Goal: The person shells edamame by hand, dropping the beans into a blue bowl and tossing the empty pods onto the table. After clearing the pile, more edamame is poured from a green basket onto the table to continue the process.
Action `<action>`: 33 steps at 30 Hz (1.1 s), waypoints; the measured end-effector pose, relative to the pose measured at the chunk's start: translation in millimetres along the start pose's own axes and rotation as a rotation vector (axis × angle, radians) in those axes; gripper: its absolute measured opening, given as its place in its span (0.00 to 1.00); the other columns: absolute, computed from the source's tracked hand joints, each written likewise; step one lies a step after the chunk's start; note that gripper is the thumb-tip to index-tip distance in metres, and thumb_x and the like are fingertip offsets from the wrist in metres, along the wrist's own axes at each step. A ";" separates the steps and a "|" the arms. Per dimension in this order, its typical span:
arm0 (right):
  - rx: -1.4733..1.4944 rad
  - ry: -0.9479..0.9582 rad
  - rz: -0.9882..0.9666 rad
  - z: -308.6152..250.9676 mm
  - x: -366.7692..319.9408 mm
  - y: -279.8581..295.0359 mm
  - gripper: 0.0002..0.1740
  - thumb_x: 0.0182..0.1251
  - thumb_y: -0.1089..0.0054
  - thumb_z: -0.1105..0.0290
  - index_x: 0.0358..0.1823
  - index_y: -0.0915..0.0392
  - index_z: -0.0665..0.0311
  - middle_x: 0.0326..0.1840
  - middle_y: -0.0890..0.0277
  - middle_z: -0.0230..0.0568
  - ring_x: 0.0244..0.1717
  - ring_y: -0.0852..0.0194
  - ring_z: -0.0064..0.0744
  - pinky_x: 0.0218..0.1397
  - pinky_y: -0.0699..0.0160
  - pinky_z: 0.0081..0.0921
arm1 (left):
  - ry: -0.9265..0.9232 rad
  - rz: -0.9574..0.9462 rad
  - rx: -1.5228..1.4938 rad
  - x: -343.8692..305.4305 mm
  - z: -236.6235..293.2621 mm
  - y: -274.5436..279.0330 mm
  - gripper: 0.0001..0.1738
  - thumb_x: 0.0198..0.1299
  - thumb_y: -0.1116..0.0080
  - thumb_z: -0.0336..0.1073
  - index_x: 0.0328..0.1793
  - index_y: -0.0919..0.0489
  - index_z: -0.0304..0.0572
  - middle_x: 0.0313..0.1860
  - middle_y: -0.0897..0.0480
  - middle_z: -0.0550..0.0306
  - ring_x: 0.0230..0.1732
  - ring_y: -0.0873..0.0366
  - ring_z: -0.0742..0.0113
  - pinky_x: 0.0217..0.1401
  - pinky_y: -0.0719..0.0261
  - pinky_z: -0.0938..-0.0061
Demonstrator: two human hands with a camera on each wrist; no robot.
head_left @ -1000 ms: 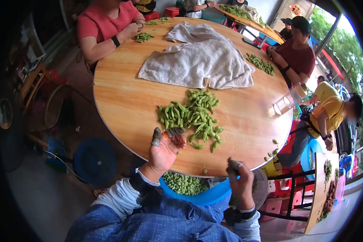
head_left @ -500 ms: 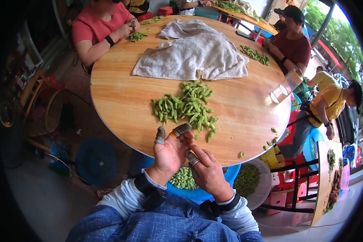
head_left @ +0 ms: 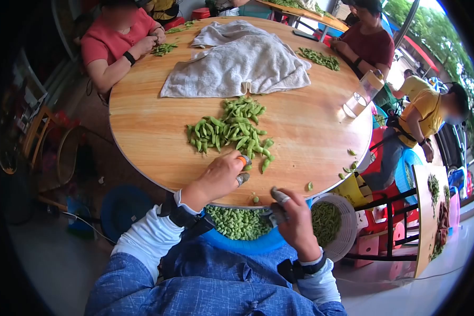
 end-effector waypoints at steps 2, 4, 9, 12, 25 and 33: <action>-0.075 0.071 -0.124 -4.8 2.0 -16.1 0.18 0.42 0.46 0.81 0.40 0.29 0.69 0.41 0.32 0.49 0.40 0.33 0.47 0.43 0.32 0.33 | -0.039 -0.053 0.090 4.8 1.1 -4.7 0.08 0.43 0.47 0.28 0.31 0.28 0.33 0.30 0.27 0.44 0.34 0.27 0.47 0.36 0.29 0.63; -0.084 0.141 -0.222 -9.2 -1.4 -31.9 0.19 0.39 0.49 0.80 0.39 0.29 0.70 0.43 0.33 0.50 0.43 0.36 0.48 0.46 0.34 0.34 | -0.052 -0.082 0.164 7.8 0.5 -4.1 0.07 0.44 0.48 0.29 0.30 0.28 0.34 0.28 0.26 0.44 0.33 0.27 0.49 0.34 0.29 0.63; 0.142 0.026 -0.191 -3.9 -14.2 -27.7 0.20 0.46 0.48 0.82 0.45 0.31 0.70 0.40 0.30 0.47 0.39 0.31 0.44 0.43 0.31 0.28 | 0.160 -0.067 0.094 5.1 6.7 7.2 0.08 0.43 0.44 0.31 0.30 0.26 0.35 0.23 0.26 0.45 0.24 0.27 0.54 0.28 0.28 0.68; 0.495 -0.337 -0.105 8.5 -20.1 -23.6 0.22 0.53 0.48 0.81 0.52 0.35 0.69 0.40 0.28 0.43 0.38 0.28 0.33 0.43 0.31 0.22 | 0.311 0.066 -0.672 -10.4 6.3 -2.9 0.07 0.48 0.46 0.27 0.35 0.28 0.35 0.26 0.24 0.54 0.23 0.26 0.69 0.25 0.27 0.79; 0.809 -0.441 -0.082 14.3 -24.2 -23.0 0.12 0.55 0.50 0.81 0.43 0.29 0.72 0.38 0.26 0.35 0.39 0.29 0.22 0.43 0.32 0.17 | 0.173 0.012 -0.674 -51.3 57.5 -9.9 0.09 0.47 0.43 0.27 0.36 0.27 0.33 0.27 0.23 0.57 0.28 0.25 0.73 0.32 0.28 0.80; 0.408 -0.285 -0.208 2.4 -16.5 -11.9 0.12 0.54 0.48 0.80 0.42 0.30 0.73 0.34 0.26 0.36 0.36 0.30 0.21 0.39 0.30 0.19 | 0.025 -0.159 -0.133 -48.8 57.6 -4.3 0.05 0.46 0.47 0.30 0.27 0.27 0.36 0.17 0.28 0.52 0.19 0.29 0.61 0.22 0.33 0.72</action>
Point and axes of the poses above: each hand's wrist, its own x-axis towards the middle knuckle, its own y-axis out of the back of the hand, z = x × y, the point moved 3 cm from there along x, towards the middle knuckle
